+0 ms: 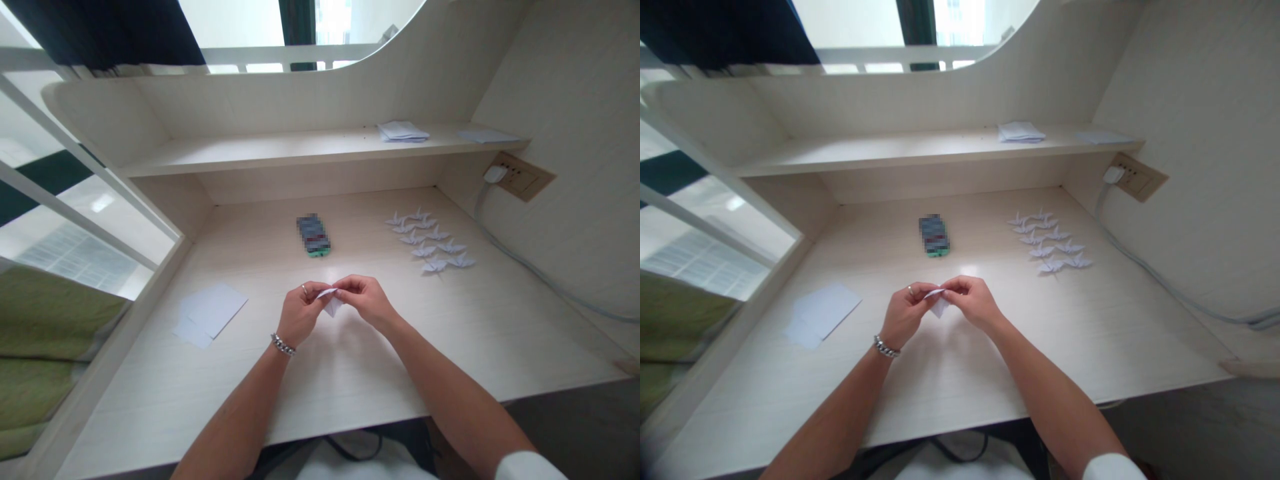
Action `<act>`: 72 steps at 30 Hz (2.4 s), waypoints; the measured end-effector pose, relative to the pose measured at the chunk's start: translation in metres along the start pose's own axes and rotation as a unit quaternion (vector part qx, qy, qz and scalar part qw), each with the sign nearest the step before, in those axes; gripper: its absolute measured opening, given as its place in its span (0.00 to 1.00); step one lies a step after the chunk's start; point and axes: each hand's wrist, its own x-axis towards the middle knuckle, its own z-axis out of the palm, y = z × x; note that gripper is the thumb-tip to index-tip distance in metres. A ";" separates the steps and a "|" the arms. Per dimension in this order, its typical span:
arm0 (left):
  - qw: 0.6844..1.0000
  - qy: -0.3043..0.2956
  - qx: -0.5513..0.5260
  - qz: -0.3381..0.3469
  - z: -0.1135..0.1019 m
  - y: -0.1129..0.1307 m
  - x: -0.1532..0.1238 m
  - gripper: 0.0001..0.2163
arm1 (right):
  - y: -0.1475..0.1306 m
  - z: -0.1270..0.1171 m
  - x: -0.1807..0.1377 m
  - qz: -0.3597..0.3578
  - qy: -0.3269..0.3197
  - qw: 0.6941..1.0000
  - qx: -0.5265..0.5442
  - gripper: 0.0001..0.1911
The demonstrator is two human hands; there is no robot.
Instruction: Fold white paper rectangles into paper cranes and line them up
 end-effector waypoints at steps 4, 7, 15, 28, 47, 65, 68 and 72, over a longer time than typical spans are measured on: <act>1.000 0.007 0.017 -0.001 0.000 0.000 0.000 0.11 | 0.001 0.002 0.000 -0.003 0.012 1.000 -0.002 0.08; 1.000 0.005 0.029 -0.005 -0.001 0.001 -0.001 0.11 | 0.001 0.003 0.000 -0.003 0.018 1.000 -0.004 0.08; 0.999 0.031 -0.013 0.024 0.000 0.003 -0.001 0.08 | 0.003 0.002 0.002 -0.025 0.036 0.999 -0.002 0.08; 0.996 0.058 0.057 0.035 -0.004 0.009 -0.003 0.05 | 0.003 0.001 0.001 -0.043 0.003 0.999 -0.011 0.08; 0.970 -0.010 -0.211 -0.121 0.000 0.005 0.000 0.14 | -0.002 0.005 0.000 0.026 0.015 1.000 0.002 0.16; 0.999 -0.010 0.031 -0.038 -0.003 0.001 0.000 0.05 | -0.004 0.006 -0.005 -0.041 0.014 0.975 -0.216 0.07; 0.997 0.003 0.071 -0.027 -0.003 -0.001 0.000 0.05 | -0.003 0.007 -0.005 -0.045 0.011 0.972 -0.230 0.07; 0.997 0.005 0.066 -0.038 -0.002 0.000 0.001 0.08 | -0.002 0.007 -0.005 -0.035 0.016 0.971 -0.237 0.08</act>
